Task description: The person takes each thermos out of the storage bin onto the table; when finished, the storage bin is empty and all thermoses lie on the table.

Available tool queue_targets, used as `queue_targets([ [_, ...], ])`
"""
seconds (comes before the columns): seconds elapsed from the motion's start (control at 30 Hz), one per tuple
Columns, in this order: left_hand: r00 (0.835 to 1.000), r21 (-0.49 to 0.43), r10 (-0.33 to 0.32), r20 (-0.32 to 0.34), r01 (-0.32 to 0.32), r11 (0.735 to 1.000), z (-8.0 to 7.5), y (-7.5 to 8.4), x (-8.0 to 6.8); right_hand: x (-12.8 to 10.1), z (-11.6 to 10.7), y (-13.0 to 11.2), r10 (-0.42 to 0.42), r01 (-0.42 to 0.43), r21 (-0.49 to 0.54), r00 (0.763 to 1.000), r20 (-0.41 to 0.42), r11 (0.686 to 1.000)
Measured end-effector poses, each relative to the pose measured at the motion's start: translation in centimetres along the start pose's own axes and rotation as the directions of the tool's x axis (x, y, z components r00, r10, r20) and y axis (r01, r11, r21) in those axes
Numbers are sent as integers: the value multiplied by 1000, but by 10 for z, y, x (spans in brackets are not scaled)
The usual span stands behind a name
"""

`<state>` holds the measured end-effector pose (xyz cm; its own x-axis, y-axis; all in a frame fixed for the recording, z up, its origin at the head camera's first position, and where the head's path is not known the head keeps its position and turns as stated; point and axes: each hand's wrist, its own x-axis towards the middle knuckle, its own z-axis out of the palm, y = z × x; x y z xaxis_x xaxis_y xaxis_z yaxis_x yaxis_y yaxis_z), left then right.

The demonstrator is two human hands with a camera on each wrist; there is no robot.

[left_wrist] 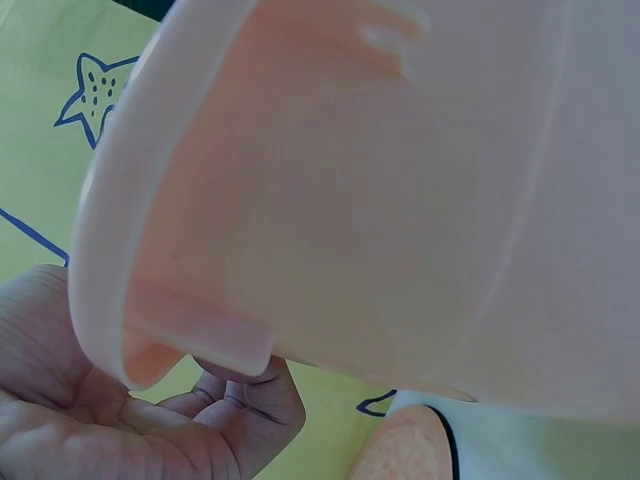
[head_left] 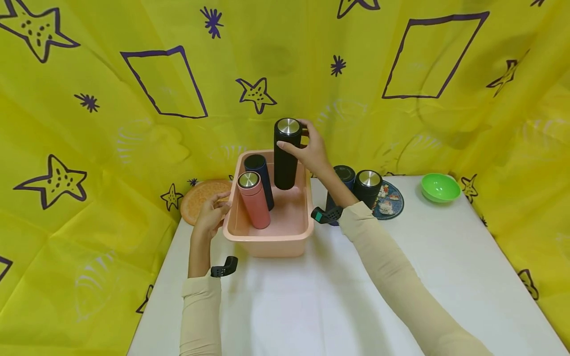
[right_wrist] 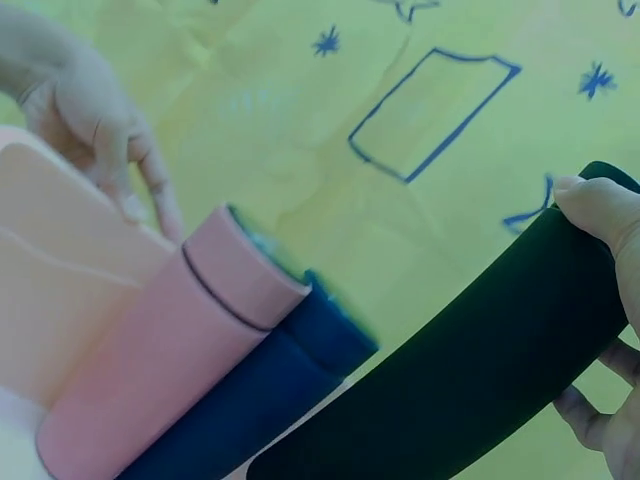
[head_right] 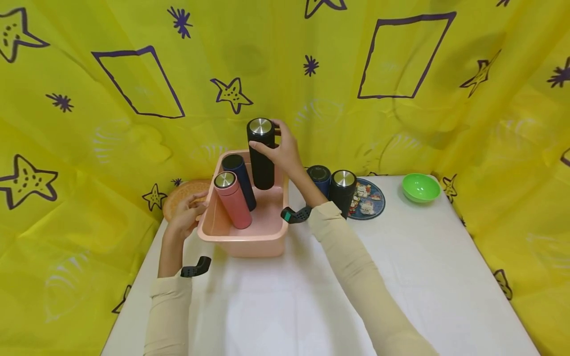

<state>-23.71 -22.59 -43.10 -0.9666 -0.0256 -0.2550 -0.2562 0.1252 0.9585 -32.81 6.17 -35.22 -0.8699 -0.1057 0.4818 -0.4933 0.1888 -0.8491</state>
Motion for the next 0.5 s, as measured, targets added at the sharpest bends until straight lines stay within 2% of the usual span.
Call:
queue_targets([
  [0.1, 1000, -5, -4, -3, 4, 1000, 0, 0, 0, -1, -6, -14, -27, 27, 36, 1000, -10, 999],
  [0.33, 1000, -10, -4, -4, 4, 1000, 1, 1, 2, -13, -19, -68, -57, 61, 91, 997, -43, 994],
  [0.5, 1000, -15, -6, 0, 6, 1000, 0, 1, 0, -14, -26, -65, -106, 114, 109, 992, -74, 988],
])
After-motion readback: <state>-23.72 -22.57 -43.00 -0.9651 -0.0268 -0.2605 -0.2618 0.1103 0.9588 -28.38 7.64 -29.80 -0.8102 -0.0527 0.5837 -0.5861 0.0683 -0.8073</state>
